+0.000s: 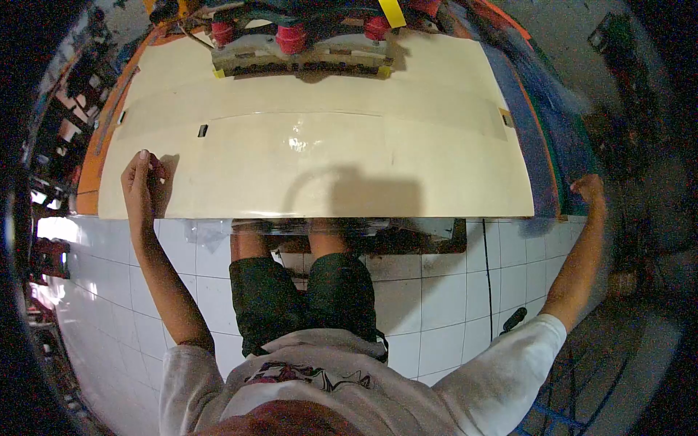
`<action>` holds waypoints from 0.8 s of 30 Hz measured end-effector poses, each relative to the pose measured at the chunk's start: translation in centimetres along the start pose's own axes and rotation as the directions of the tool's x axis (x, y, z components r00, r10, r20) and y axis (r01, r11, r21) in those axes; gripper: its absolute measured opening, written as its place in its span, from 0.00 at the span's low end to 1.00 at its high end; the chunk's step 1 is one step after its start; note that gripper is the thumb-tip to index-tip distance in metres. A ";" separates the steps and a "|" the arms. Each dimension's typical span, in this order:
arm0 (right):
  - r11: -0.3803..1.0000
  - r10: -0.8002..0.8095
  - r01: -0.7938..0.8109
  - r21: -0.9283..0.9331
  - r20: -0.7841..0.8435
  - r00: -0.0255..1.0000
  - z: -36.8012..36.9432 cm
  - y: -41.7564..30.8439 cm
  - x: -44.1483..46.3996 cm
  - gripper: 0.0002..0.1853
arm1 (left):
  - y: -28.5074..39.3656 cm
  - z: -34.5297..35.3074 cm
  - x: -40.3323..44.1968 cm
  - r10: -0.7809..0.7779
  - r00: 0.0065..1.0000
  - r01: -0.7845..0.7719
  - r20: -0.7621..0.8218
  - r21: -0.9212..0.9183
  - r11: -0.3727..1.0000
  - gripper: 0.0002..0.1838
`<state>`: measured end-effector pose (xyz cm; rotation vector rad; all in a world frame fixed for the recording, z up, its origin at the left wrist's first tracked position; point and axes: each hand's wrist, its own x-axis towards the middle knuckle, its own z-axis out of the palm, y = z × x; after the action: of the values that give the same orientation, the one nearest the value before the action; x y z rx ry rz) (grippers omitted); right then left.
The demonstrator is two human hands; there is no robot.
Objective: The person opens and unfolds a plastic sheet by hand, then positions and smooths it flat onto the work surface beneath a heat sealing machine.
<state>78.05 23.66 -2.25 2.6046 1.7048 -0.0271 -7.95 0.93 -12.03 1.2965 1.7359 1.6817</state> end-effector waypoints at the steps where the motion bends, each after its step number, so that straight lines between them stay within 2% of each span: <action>1: 1.000 -0.003 0.003 0.000 0.002 1.000 -0.3 0.3 -0.1 0.12 | 0.0 0.0 -0.1 0.000 1.000 0.000 0.005 0.017 1.000 0.23; 3: 0.993 -0.066 0.056 0.103 0.093 0.993 -0.6 1.0 -0.3 0.09 | 0.0 0.1 -0.1 0.002 1.000 -0.002 0.007 0.017 1.000 0.23; 6: 0.987 -0.062 0.041 0.156 0.132 0.989 -1.1 1.2 -0.4 0.11 | -0.1 0.0 -0.1 0.007 1.000 -0.007 0.013 0.012 1.000 0.22; 10: 0.983 -0.045 0.025 0.183 0.107 0.993 -1.5 1.3 -0.6 0.12 | 0.0 0.0 -0.1 0.004 1.000 -0.005 0.005 0.040 0.999 0.22; 12: 0.971 -0.104 0.060 0.233 0.181 0.978 -1.4 2.4 0.1 0.10 | 0.2 0.1 -0.2 -0.011 1.000 0.011 -0.001 0.036 0.999 0.22; 18: 0.932 -0.052 0.017 0.362 0.087 0.995 -0.6 3.5 0.4 0.06 | 0.1 0.0 -0.3 -0.012 1.000 0.012 0.005 0.015 1.000 0.22; 22: 0.953 -0.056 0.032 0.301 0.072 0.996 -0.2 3.8 1.7 0.03 | 0.2 -0.1 -0.4 -0.008 1.000 0.008 0.018 0.006 1.000 0.21; 24: 0.978 -0.209 0.207 0.034 0.112 0.971 -0.3 4.3 2.3 0.07 | -0.1 -0.1 -0.2 -0.012 1.000 0.012 0.011 0.005 1.000 0.21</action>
<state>82.89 24.02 -1.93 2.3740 1.9361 -0.1978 -7.97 0.70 -12.13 1.2925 1.7397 1.6618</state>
